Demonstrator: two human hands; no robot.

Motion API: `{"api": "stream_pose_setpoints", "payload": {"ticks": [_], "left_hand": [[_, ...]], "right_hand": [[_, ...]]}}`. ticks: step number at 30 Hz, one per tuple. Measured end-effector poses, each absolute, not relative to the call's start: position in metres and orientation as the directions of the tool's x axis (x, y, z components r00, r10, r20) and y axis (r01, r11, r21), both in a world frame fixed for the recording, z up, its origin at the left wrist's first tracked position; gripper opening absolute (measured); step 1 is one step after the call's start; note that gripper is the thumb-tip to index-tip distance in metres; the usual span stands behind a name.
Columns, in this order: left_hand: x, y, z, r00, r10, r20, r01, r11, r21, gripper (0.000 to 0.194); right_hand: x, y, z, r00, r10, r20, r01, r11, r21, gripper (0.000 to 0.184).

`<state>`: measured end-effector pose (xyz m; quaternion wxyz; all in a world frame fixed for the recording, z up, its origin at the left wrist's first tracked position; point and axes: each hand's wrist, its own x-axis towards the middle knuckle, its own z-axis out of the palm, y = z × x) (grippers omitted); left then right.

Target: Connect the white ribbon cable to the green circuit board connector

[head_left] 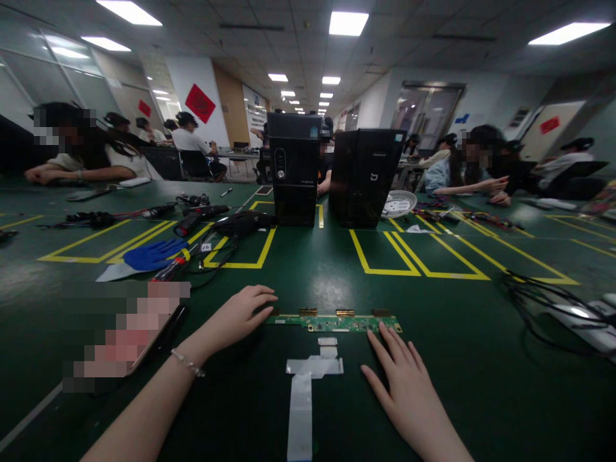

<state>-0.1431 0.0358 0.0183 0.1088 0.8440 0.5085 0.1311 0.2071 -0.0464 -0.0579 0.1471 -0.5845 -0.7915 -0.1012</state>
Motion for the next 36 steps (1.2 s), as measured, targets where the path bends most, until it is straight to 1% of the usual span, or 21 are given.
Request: {"api": "stream_pose_setpoints", "payload": {"ticks": [2,5,8,10,14,18,25,31,36], "left_hand": [[-0.137,0.033,0.018,0.525,0.841,0.132,0.779,-0.537,0.323,0.033],[-0.128,0.028,0.016,0.610,0.778,0.154,0.722,-0.625,0.298,0.033],[-0.119,0.023,0.014,0.682,0.717,0.141,0.671,-0.691,0.268,0.034],[-0.114,0.019,0.013,0.706,0.698,0.124,0.652,-0.708,0.271,0.037],[-0.104,0.012,0.011,0.693,0.716,0.083,0.669,-0.682,0.295,0.045],[-0.101,0.011,0.010,0.690,0.721,0.069,0.672,-0.673,0.309,0.042],[-0.100,0.015,0.007,0.691,0.718,0.078,0.682,-0.684,0.257,0.039],[-0.097,0.016,0.005,0.678,0.727,0.109,0.690,-0.680,0.248,0.037],[-0.102,0.020,0.005,0.664,0.740,0.105,0.704,-0.666,0.246,0.035]], "right_hand": [[0.206,-0.046,-0.057,-0.292,0.893,0.343,0.949,0.315,-0.013,0.062],[0.206,-0.047,-0.055,-0.314,0.899,0.307,0.941,0.338,-0.029,0.063],[0.205,-0.047,-0.053,-0.320,0.904,0.283,0.938,0.344,-0.038,0.064],[0.205,-0.047,-0.052,-0.322,0.905,0.277,0.937,0.347,-0.044,0.063],[0.204,-0.047,-0.051,-0.323,0.912,0.251,0.936,0.347,-0.056,0.064],[0.204,-0.048,-0.050,-0.317,0.919,0.236,0.940,0.337,-0.048,0.066],[0.205,-0.047,-0.052,-0.331,0.907,0.259,0.935,0.353,-0.041,0.063],[0.210,-0.052,-0.048,-0.334,0.864,0.376,0.909,0.401,-0.115,0.052],[0.211,-0.055,-0.041,-0.425,0.849,0.314,0.841,0.498,-0.209,0.040]]}}
